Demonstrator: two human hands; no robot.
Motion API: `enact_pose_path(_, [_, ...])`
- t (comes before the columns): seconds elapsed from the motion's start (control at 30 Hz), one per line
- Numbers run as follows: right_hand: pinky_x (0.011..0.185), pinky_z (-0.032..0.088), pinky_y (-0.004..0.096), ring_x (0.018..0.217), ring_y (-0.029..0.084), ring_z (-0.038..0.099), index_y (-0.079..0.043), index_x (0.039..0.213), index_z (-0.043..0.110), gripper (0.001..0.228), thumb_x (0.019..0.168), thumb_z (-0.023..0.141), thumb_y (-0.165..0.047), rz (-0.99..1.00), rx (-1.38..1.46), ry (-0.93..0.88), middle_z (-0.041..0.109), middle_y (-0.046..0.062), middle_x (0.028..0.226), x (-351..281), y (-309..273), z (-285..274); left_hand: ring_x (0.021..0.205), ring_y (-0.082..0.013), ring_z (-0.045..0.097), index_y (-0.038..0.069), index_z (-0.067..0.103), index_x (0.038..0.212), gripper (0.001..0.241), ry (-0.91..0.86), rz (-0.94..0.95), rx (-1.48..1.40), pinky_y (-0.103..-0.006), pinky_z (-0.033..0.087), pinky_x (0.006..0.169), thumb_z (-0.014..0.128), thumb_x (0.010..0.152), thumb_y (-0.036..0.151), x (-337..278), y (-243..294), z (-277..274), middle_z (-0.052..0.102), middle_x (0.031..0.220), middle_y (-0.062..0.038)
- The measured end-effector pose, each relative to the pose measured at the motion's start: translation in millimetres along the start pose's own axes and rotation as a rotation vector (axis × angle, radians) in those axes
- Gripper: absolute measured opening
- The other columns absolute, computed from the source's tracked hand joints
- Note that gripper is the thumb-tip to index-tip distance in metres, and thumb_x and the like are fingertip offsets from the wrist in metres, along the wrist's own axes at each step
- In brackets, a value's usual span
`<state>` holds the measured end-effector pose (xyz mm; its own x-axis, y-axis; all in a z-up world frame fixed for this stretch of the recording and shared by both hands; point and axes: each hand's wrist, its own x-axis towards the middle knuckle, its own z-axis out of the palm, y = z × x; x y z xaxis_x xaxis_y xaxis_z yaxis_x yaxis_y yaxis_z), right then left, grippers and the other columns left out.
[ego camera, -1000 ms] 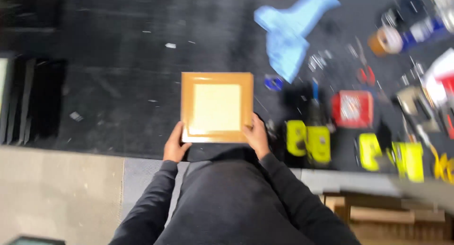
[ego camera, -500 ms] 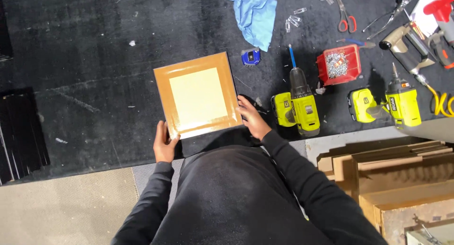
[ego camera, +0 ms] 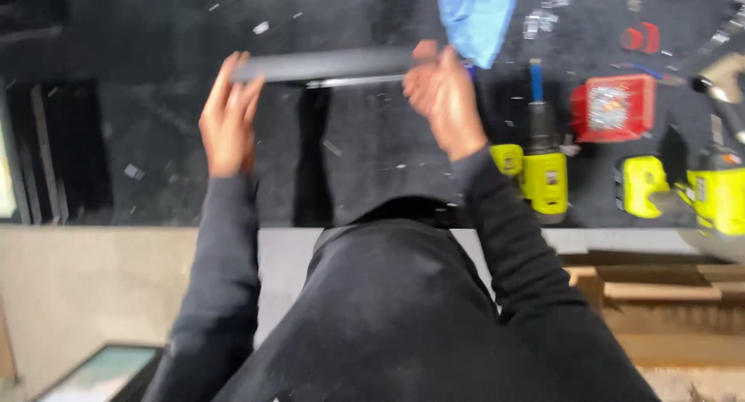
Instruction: Assembling wooden art frames by measuring for screw placement, selecting small screws from a container, and using a power drill to fasten the frame components together.
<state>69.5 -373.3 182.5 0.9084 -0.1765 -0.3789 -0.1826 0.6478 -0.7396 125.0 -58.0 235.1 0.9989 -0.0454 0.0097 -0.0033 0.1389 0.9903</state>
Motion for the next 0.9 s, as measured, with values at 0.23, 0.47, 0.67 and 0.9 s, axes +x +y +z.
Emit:
enact_pose_path(0.23, [0.084, 0.057, 0.030, 0.095, 0.011, 0.067, -0.019, 0.156, 0.040, 0.072, 0.094, 0.050, -0.056, -0.057, -0.226, 0.110, 0.067, 0.000, 0.107, 29.5, -20.0, 22.6, 0.121, -0.0146, 0.072, 0.020, 0.042, 0.155, 0.050, -0.047, -0.032, 0.083, -0.0255, 0.050, 0.099, 0.048, 0.109, 0.038, 82.6, -34.1, -1.3, 0.065, 0.144, -0.002])
enact_pose_path(0.47, [0.081, 0.055, 0.033, 0.094, 0.014, 0.069, -0.021, 0.104, 0.056, 0.031, 0.097, 0.053, -0.051, -0.064, -0.132, 0.220, 0.072, 0.002, 0.101, 10.3, -0.9, 4.9, 0.115, -0.0202, 0.071, 0.017, 0.054, 0.140, 0.052, -0.042, -0.097, -0.023, -0.0284, 0.046, 0.098, 0.057, 0.101, 0.051, 42.4, -25.4, -13.1, 0.066, 0.139, -0.002])
enact_pose_path(0.67, [0.086, 0.054, 0.035, 0.090, 0.013, 0.068, -0.017, 0.110, 0.068, 0.032, 0.097, 0.057, -0.045, -0.090, -0.096, 0.162, 0.072, 0.000, 0.097, 26.6, -1.4, 1.0, 0.105, -0.0095, 0.069, 0.011, 0.049, 0.143, 0.048, -0.026, -0.100, -0.002, -0.0194, 0.055, 0.092, 0.059, 0.104, 0.037, 52.8, -26.5, -14.5, 0.065, 0.115, 0.001])
enact_pose_path(0.9, [0.075, 0.051, 0.024, 0.078, 0.008, 0.064, -0.019, 0.110, 0.073, 0.035, 0.101, 0.049, -0.043, 0.034, -0.199, 0.157, 0.066, -0.003, 0.082, 6.0, 20.4, -25.4, 0.078, -0.0103, 0.060, 0.012, 0.067, 0.106, 0.033, 0.036, -0.224, -0.021, -0.0213, 0.051, 0.073, 0.057, 0.099, 0.043, -2.0, -31.7, -27.9, 0.057, 0.087, 0.001])
